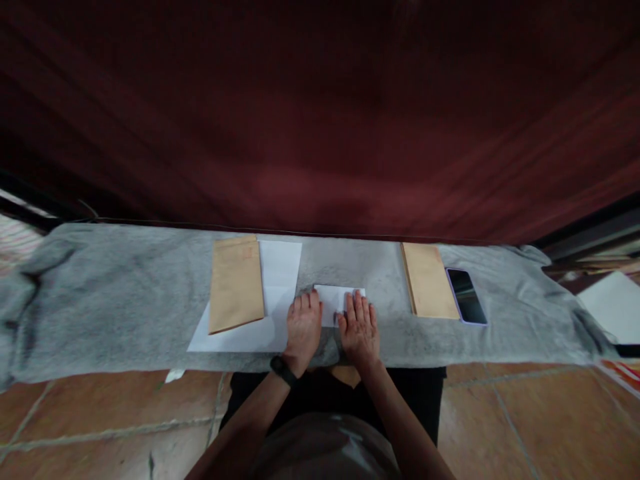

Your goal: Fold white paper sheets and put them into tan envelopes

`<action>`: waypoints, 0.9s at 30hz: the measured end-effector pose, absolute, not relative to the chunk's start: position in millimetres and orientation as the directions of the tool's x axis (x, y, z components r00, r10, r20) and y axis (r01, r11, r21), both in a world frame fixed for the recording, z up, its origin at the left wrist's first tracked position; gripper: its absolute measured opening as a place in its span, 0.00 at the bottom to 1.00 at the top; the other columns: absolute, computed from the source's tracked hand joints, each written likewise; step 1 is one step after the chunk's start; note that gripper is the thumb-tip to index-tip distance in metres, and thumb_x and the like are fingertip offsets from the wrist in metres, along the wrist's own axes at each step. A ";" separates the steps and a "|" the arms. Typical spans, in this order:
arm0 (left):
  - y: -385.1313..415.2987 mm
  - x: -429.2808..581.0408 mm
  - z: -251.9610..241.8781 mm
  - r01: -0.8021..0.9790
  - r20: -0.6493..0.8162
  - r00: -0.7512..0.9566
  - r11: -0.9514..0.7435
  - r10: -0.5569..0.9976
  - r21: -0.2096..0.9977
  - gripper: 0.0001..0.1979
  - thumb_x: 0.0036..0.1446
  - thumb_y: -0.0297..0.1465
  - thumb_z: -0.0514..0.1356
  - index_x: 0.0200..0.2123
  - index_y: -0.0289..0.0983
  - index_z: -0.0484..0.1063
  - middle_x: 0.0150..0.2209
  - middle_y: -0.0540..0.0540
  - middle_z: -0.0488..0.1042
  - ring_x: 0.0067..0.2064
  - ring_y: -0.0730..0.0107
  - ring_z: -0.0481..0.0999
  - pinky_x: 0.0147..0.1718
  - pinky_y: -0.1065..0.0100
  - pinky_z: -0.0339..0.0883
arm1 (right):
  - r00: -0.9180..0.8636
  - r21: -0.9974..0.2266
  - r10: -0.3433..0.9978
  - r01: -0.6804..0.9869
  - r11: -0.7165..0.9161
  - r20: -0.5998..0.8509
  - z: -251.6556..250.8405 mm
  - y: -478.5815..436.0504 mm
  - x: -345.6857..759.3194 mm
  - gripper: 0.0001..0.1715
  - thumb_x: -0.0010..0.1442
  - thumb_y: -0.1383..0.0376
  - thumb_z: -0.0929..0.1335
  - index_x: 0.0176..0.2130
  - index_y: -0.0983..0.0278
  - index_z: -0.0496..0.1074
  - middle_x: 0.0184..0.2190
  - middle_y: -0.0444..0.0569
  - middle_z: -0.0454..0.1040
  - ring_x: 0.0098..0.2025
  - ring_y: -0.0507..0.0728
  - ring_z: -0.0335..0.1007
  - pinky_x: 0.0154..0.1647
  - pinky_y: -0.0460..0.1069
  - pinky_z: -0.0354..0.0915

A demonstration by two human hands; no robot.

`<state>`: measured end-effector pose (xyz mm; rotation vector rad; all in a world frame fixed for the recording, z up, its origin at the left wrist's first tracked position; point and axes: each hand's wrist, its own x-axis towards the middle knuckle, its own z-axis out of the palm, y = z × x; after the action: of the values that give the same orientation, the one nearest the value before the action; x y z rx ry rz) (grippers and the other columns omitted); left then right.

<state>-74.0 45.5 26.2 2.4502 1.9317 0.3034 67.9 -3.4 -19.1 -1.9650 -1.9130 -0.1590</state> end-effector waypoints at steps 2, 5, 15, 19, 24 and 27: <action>44.1 -71.7 23.2 0.906 0.185 0.380 -0.405 0.906 0.124 0.22 0.67 0.26 0.48 0.63 0.31 0.63 0.57 0.32 0.72 0.59 0.50 0.71 0.56 0.52 0.65 | 0.056 -0.197 0.938 0.980 0.014 0.341 -18.9 -4.3 68.0 0.33 0.73 0.59 0.58 0.71 0.69 0.51 0.70 0.63 0.51 0.71 0.68 0.49 0.68 0.65 0.49; 44.1 -68.3 15.7 0.754 0.191 0.604 -0.632 0.774 0.178 0.25 0.67 0.26 0.49 0.66 0.34 0.58 0.67 0.37 0.61 0.69 0.56 0.58 0.65 0.55 0.55 | 0.036 -0.193 0.948 0.981 0.027 0.316 -17.9 -5.5 68.9 0.33 0.73 0.61 0.56 0.71 0.69 0.49 0.71 0.63 0.50 0.72 0.67 0.47 0.68 0.65 0.48; 49.7 -77.7 5.2 0.712 0.183 0.663 -0.687 0.726 0.144 0.28 0.70 0.42 0.47 0.69 0.37 0.55 0.72 0.40 0.52 0.73 0.59 0.48 0.70 0.52 0.43 | 0.004 -0.144 0.964 0.989 0.036 0.266 -19.9 -4.7 77.9 0.32 0.72 0.60 0.54 0.71 0.67 0.52 0.71 0.60 0.53 0.71 0.66 0.49 0.68 0.63 0.48; 49.8 -79.7 8.8 0.695 0.176 0.689 -0.709 0.703 0.116 0.29 0.70 0.44 0.47 0.69 0.40 0.55 0.72 0.41 0.52 0.72 0.59 0.49 0.70 0.50 0.42 | 0.006 -0.118 0.962 0.993 0.027 0.274 -20.3 -6.9 90.4 0.31 0.74 0.60 0.53 0.70 0.68 0.54 0.70 0.60 0.55 0.70 0.65 0.52 0.68 0.62 0.48; 49.4 -77.7 11.3 0.709 0.157 0.684 -0.700 0.713 0.090 0.29 0.69 0.44 0.48 0.69 0.40 0.55 0.71 0.39 0.54 0.72 0.58 0.52 0.69 0.49 0.42 | 0.060 -0.119 0.947 0.993 -0.023 0.316 -21.0 -12.3 112.0 0.32 0.74 0.58 0.52 0.69 0.72 0.55 0.68 0.64 0.58 0.69 0.67 0.52 0.66 0.64 0.49; 48.8 -75.6 11.4 0.719 0.149 0.675 -0.689 0.723 0.086 0.29 0.69 0.44 0.49 0.69 0.39 0.56 0.71 0.39 0.54 0.71 0.57 0.53 0.69 0.49 0.42 | 0.096 -0.151 0.936 0.987 -0.047 0.338 -20.0 -14.2 117.3 0.32 0.73 0.57 0.54 0.68 0.71 0.58 0.67 0.65 0.60 0.67 0.69 0.54 0.64 0.65 0.52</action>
<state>-75.6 48.8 11.4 2.8565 1.2299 0.2675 117.3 -14.2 -20.0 -2.0409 -1.8947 -0.2100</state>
